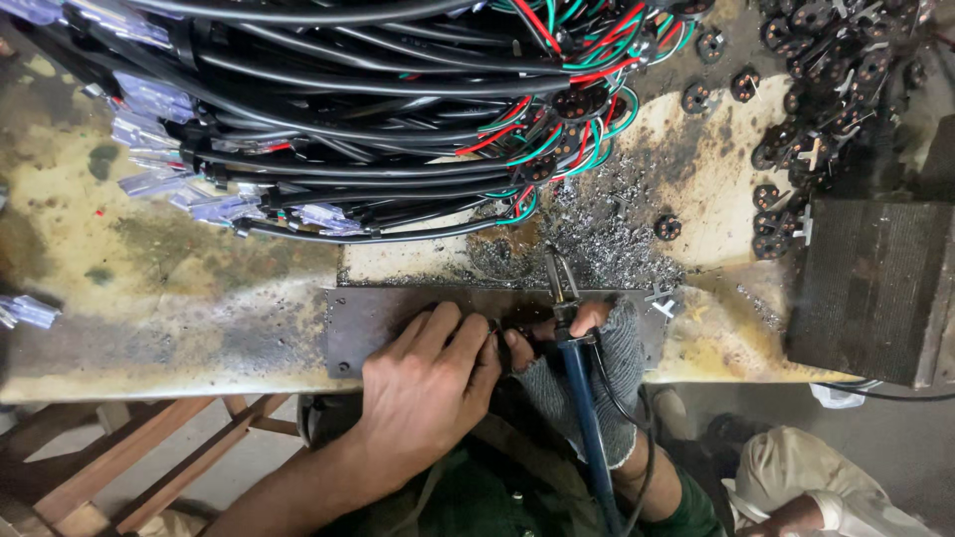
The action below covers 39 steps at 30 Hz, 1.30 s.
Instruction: The person solders wire ends to small terminal connectors at a workbench. They hold a soldering iron in their gloved right hand and a red wire in the left hand, touching the iron to the wire end and connector, then set the finished wire aside and pick up the next one, repeating the process. Near the end they hold a phone in their left hand while continuing to solder.
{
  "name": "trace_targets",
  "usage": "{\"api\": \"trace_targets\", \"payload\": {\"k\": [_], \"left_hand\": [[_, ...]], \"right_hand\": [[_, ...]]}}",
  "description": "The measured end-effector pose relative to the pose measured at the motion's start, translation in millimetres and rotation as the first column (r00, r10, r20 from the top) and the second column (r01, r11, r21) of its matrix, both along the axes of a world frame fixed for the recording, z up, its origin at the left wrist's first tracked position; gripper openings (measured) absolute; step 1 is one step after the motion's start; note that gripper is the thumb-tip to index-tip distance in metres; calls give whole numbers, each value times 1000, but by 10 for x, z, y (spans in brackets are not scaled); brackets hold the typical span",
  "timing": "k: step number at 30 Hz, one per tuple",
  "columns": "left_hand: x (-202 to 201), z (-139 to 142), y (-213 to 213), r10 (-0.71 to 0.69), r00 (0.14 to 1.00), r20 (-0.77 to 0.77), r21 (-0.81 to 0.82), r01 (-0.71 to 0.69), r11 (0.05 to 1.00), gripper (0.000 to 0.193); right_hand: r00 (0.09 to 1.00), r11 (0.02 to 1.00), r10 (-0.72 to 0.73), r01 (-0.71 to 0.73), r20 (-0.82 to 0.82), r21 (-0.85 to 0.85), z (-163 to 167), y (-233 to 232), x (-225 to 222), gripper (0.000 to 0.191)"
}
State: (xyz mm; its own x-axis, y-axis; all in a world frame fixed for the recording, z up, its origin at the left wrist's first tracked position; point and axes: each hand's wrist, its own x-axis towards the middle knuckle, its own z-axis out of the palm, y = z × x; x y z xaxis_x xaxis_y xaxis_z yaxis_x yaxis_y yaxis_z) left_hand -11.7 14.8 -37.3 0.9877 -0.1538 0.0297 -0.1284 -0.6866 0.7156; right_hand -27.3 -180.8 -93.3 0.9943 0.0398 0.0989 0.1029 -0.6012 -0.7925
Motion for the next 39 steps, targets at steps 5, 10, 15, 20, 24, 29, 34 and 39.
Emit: {"api": "trace_targets", "payload": {"k": [5,10,15,20,24,29,34,39], "left_hand": [[-131,38,-140,152,985,80,22,-155,988,13],[-117,158,79,249,963,-107,-8,-252,968,33],[80,811,707,-91,946,-310,19,102,995,23],[398,1282,506,-17,932,363,522,-188,832,30],[392,1080,437,-5,838,546,409,-262,874,52],[226,629,1400,403,787,467,636,-615,466,27],[-80,199,1986,386,725,571,719,-668,191,17],[-334,-83,2112,400,681,614,655,-722,223,17]], "right_hand": [[1000,998,16,-16,-7,68,-17,7,-10,33],[991,996,71,-65,111,-57,113,49,62,33],[996,998,28,-33,85,56,264,32,137,49],[986,932,-55,106,-156,346,305,128,49,59],[998,969,-59,60,-10,240,301,128,14,57],[994,999,-26,30,104,-32,244,135,92,53],[997,1000,2,-3,77,17,216,198,93,48],[988,997,-42,51,147,-58,217,221,89,49]]}}
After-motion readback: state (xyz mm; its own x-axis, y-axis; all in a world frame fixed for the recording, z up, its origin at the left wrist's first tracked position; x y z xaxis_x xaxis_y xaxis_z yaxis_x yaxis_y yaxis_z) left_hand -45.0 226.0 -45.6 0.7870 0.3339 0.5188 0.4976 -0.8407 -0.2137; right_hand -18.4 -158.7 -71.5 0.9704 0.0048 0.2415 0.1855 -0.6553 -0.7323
